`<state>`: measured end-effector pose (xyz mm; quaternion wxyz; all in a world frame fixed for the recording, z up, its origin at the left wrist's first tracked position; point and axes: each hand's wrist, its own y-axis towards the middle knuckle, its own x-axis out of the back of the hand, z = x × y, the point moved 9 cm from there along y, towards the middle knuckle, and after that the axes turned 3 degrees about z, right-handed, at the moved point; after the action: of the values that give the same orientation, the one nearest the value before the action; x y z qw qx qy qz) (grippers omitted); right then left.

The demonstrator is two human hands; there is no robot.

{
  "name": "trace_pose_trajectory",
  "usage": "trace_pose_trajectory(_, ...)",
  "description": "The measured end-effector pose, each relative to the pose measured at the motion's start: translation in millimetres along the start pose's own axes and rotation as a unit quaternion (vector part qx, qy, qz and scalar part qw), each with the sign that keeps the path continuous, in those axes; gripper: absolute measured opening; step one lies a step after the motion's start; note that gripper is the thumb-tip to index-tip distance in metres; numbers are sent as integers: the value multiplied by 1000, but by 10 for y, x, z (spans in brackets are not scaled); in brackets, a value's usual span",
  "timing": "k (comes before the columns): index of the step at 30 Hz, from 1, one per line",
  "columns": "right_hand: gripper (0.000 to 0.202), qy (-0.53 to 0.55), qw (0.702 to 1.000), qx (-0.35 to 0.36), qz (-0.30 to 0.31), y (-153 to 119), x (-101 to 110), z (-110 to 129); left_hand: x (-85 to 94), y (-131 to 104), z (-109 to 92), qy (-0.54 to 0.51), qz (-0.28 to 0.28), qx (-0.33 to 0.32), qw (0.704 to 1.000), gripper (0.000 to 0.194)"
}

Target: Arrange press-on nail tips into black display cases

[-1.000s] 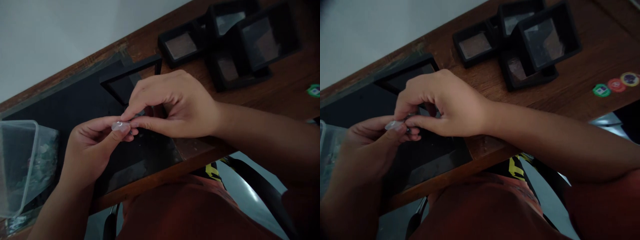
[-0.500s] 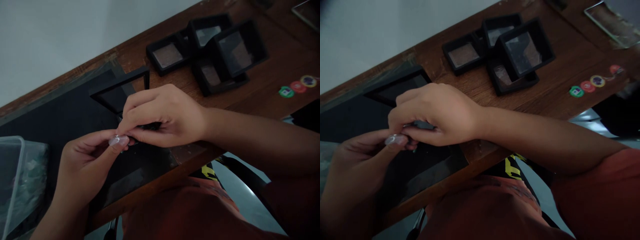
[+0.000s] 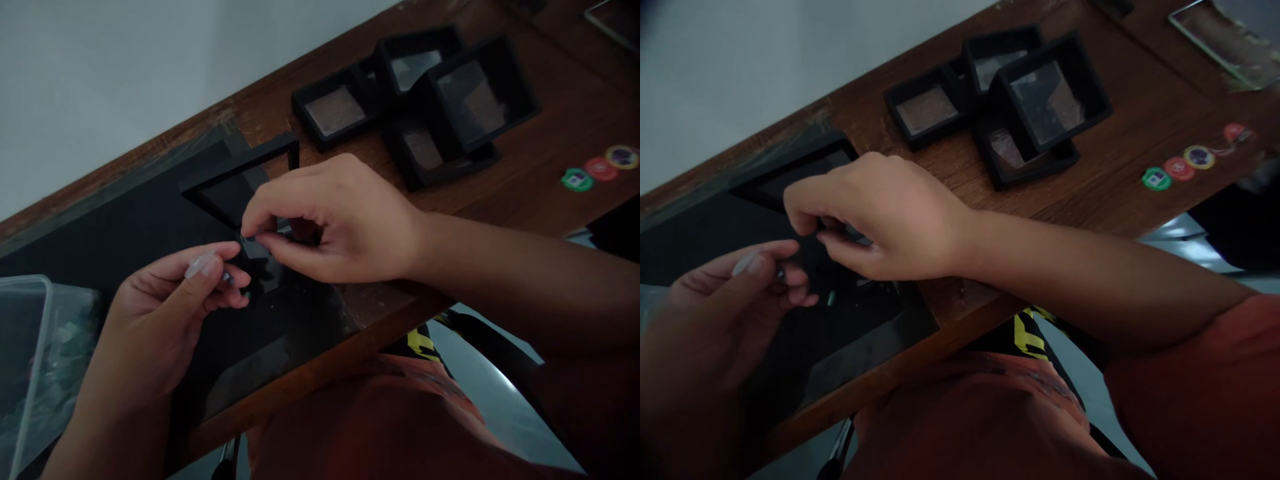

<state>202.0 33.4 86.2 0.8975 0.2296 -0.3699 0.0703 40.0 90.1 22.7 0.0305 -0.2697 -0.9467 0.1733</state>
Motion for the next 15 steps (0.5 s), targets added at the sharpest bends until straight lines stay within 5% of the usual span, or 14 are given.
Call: trace_pose_trajectory(15,24,-22,995,-52,80,-5,-174,-102,16,-21,0,-50,18,14,998,28)
